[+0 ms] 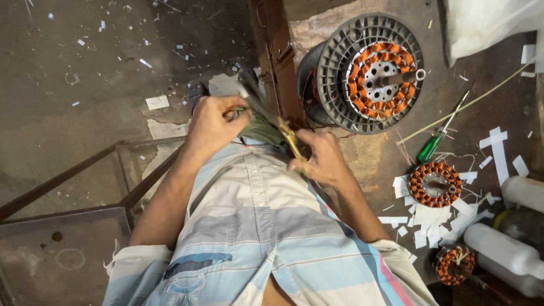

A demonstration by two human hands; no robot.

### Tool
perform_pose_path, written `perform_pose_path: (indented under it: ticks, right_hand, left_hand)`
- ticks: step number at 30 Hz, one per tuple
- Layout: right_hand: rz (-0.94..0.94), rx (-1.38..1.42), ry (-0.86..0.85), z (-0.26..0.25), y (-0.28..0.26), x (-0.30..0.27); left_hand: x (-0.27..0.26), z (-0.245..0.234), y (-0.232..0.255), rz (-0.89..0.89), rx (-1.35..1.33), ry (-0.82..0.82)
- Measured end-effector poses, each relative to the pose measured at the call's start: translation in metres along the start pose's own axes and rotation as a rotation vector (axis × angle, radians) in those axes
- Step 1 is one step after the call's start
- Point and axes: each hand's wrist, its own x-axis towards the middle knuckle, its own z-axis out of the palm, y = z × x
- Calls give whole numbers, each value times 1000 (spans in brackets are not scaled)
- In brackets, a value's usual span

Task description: The person sits on the floor and winds copper wire into the slots of a motor stator, using a wooden stick to push the wire down and white paper strips to separate windings. The person also trims excess wire with scissors.

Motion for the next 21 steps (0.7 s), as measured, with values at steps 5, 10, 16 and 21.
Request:
perform_pose_path:
  ticks: [5,10,16,21]
  right_hand:
    - [-50,3,1,1,-18,6]
    - [-13,181,-44,9,-26,6]
    - [-67,207,-34,15,-21,7]
    - [-136,152,-5,14,-20,8]
  left_hand:
    - [2,-1,17,125,130,23]
    - [-11,-2,20,175,-215,138]
    - [-12,8,7,146,-308,190]
    - [-13,15,-4,113,-565,138]
